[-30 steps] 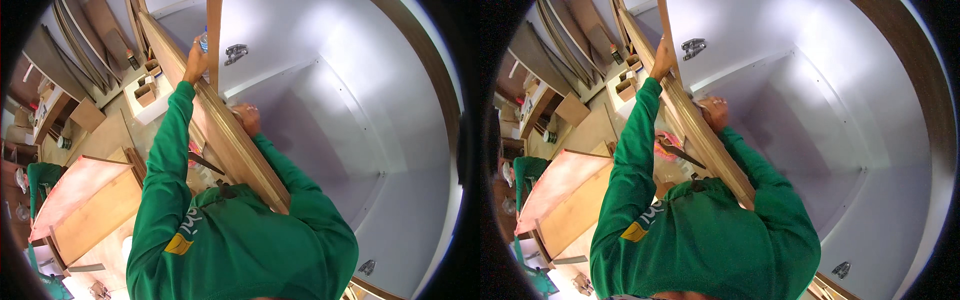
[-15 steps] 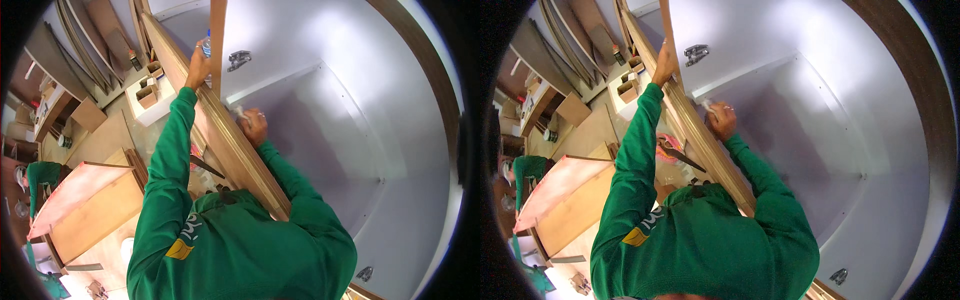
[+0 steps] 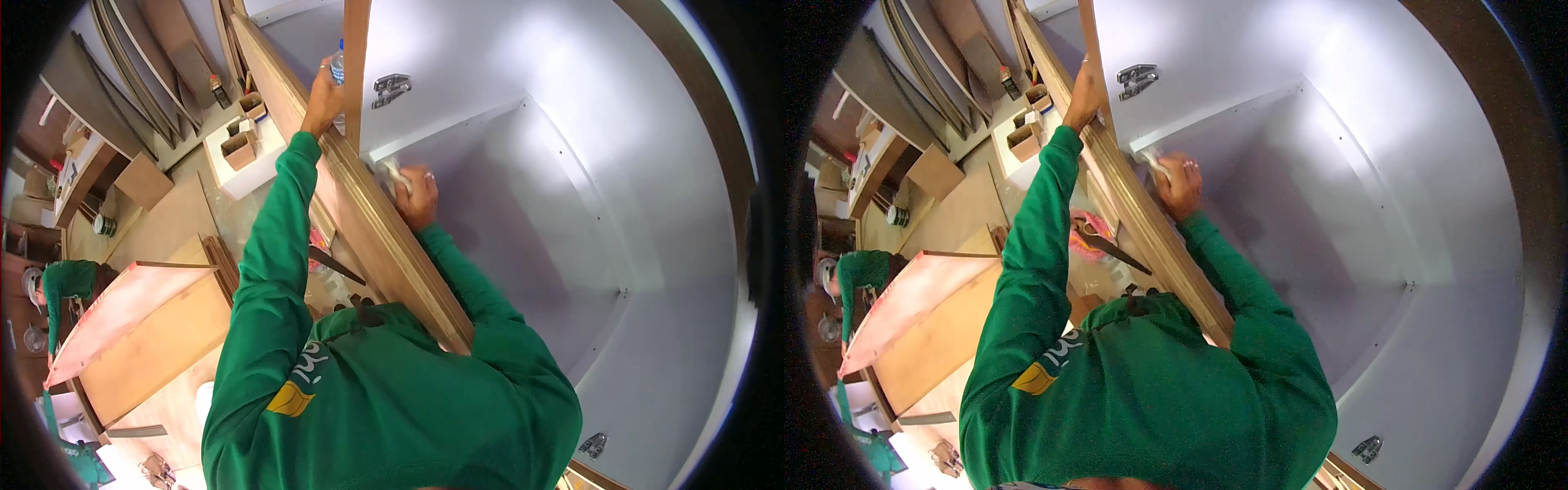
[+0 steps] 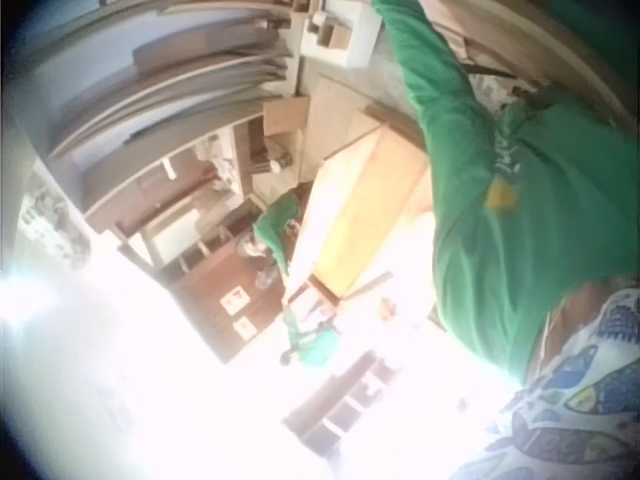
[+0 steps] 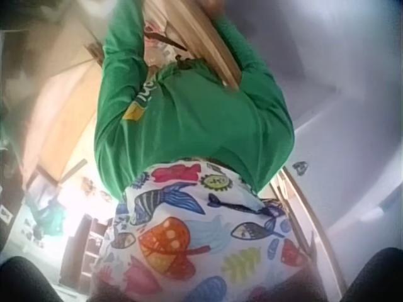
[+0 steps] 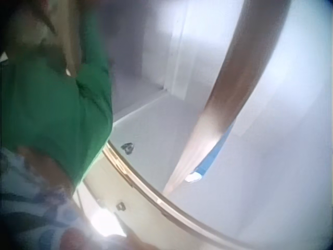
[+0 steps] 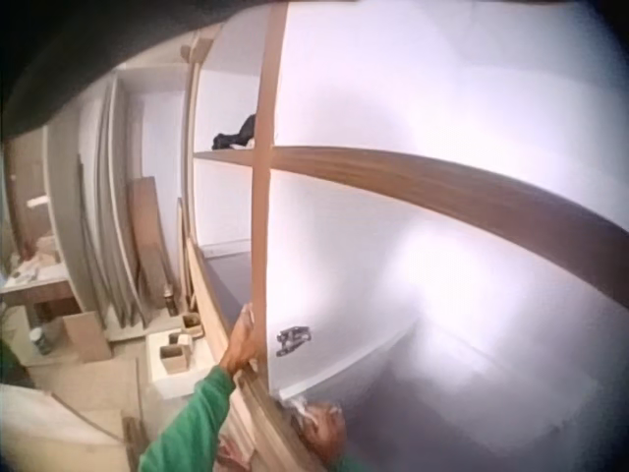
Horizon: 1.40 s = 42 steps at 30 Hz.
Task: The person sands the edge of a wooden cabinet panel using a sanding block, then uses a cloth and a bottle of liquid to wipe down the inside surfaces and corners of the cabinet unit.
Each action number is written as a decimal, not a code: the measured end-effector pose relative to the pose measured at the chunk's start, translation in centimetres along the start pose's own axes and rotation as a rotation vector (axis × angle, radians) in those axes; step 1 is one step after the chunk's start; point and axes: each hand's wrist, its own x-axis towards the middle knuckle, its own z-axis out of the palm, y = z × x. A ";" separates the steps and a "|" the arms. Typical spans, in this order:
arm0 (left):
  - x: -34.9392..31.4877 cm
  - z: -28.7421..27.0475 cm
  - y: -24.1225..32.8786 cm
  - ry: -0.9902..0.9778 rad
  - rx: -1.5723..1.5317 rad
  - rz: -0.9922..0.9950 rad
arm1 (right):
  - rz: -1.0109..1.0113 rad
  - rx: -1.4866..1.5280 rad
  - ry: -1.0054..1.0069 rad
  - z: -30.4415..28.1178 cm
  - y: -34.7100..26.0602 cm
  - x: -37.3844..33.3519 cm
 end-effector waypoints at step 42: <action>0.3 -0.1 -0.3 0.006 0.146 -0.023 | -0.134 0.095 0.041 1.9 -1.6 1.0</action>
